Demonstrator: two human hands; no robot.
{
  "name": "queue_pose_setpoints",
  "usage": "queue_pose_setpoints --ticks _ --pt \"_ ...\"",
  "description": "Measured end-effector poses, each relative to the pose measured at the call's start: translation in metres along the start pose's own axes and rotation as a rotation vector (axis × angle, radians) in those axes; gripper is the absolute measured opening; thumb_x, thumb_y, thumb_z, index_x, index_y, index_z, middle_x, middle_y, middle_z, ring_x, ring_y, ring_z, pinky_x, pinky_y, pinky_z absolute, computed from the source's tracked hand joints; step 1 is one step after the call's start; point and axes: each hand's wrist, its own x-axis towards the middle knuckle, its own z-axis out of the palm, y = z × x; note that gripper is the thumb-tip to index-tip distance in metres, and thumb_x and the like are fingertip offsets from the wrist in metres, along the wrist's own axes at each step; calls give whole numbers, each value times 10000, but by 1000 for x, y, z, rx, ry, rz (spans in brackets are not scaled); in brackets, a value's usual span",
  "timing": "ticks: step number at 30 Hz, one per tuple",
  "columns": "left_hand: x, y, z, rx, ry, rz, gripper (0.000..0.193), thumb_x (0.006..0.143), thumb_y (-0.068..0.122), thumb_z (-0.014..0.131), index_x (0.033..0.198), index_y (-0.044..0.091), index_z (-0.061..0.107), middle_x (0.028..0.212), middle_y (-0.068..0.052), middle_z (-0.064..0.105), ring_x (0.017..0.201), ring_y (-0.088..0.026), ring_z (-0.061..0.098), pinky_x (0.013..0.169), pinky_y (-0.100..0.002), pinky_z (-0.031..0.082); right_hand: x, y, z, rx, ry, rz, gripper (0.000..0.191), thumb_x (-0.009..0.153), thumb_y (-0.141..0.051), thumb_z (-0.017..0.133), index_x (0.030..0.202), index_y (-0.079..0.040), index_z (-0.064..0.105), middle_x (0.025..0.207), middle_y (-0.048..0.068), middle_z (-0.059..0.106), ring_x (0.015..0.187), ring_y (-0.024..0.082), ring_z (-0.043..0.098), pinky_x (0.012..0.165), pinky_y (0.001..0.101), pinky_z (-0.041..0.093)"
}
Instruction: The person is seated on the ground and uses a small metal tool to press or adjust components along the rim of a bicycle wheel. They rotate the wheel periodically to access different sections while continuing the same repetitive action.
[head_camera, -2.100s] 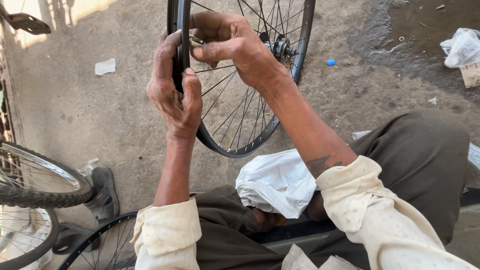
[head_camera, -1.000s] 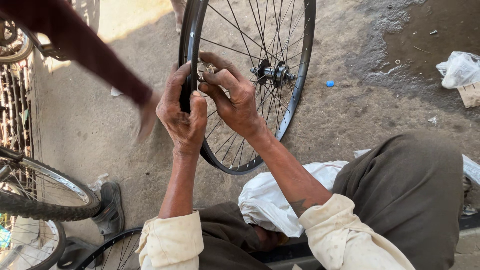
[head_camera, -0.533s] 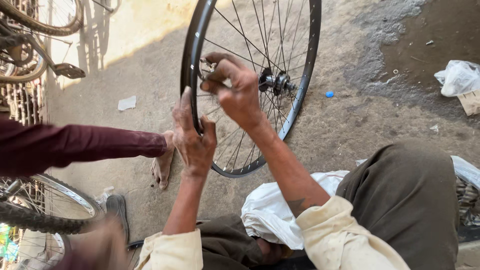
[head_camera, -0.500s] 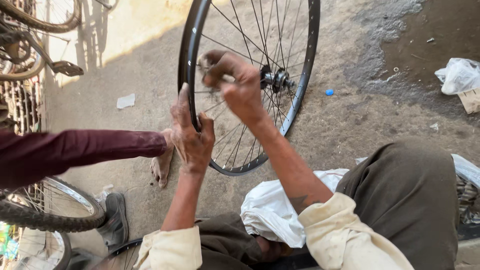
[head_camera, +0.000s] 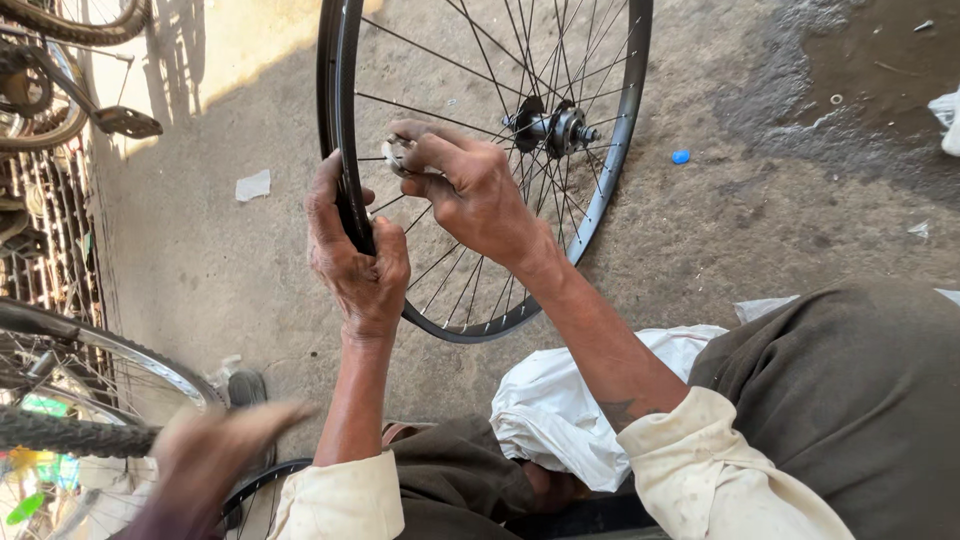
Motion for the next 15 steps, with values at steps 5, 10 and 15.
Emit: queue_pose_setpoints --ticks 5,10,15 --pt "-2 -5 -1 -108 1 31 709 824 -44 485 1510 124 423 1161 -75 602 1012 -143 655 891 -319 623 15 5 6 31 -120 -64 347 924 108 664 1247 -19 667 1053 95 763 944 166 780 849 265 694" --pt "-2 -9 -2 -84 9 -4 777 798 -40 493 1552 135 427 1199 -61 627 1000 -134 654 887 -310 621 23 19 5 263 -192 15 255 967 78 647 1194 -27 698 1007 89 775 946 148 768 902 283 687" --pt "-3 -10 -3 -96 13 -34 759 803 -35 485 1541 128 423 1178 -53 617 1055 -134 657 867 -305 618 27 23 7 349 -225 133 165 1011 6 650 1168 -26 684 979 70 751 901 125 753 872 273 685"
